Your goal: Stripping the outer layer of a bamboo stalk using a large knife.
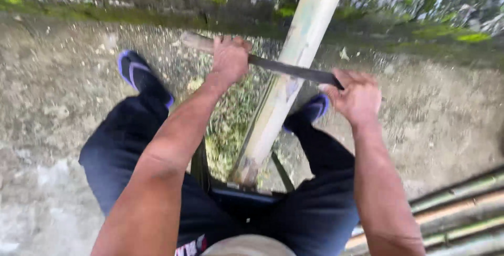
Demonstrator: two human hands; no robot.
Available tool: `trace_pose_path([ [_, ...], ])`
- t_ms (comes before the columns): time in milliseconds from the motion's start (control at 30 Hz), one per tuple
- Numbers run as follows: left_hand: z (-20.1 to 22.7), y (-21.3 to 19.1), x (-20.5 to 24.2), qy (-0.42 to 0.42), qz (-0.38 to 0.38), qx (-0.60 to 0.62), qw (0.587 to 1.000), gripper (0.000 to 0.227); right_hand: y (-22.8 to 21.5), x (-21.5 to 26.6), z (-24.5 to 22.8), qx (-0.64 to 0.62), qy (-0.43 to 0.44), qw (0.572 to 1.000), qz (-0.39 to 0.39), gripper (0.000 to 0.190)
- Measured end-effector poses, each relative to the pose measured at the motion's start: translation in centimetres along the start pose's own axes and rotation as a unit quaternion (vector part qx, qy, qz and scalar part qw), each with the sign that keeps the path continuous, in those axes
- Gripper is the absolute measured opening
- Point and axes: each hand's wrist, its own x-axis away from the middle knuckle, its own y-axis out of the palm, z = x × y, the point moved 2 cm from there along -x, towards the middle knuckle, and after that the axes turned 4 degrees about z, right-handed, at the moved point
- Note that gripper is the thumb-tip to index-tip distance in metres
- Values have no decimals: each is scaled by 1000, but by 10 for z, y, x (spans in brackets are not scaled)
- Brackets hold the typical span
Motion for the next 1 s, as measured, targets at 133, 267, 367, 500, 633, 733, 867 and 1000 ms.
trace_pose_path([
  [133, 15, -60, -35, -97, -216, 98, 967, 16, -3, -56, 41, -11, 59, 986, -154, 52],
  [267, 22, -65, -18, -143, -263, 224, 928, 18, -10, -69, 40, 60, 88, 947, -302, 52],
  [367, 15, -56, -32, -211, -256, 254, 909, 31, -13, -95, 27, 83, 117, 945, -295, 61],
  [500, 25, -68, -34, -146, -270, 133, 942, 60, 8, -64, 31, 57, -43, 997, 43, 66],
  [633, 6, -37, 0, -84, -263, 80, 958, 62, 18, -30, 1, 106, -17, 994, -13, 67],
  [733, 8, -39, 5, -63, -220, 90, 969, 63, 23, -31, 4, 139, -19, 989, -38, 72],
  [867, 15, -51, -2, -127, -240, 114, 956, 61, 6, -46, 1, 107, -25, 994, -21, 70],
  [1000, -5, 7, -4, -80, -161, 210, 961, 64, -10, -62, -10, 149, 57, 975, -151, 73],
])
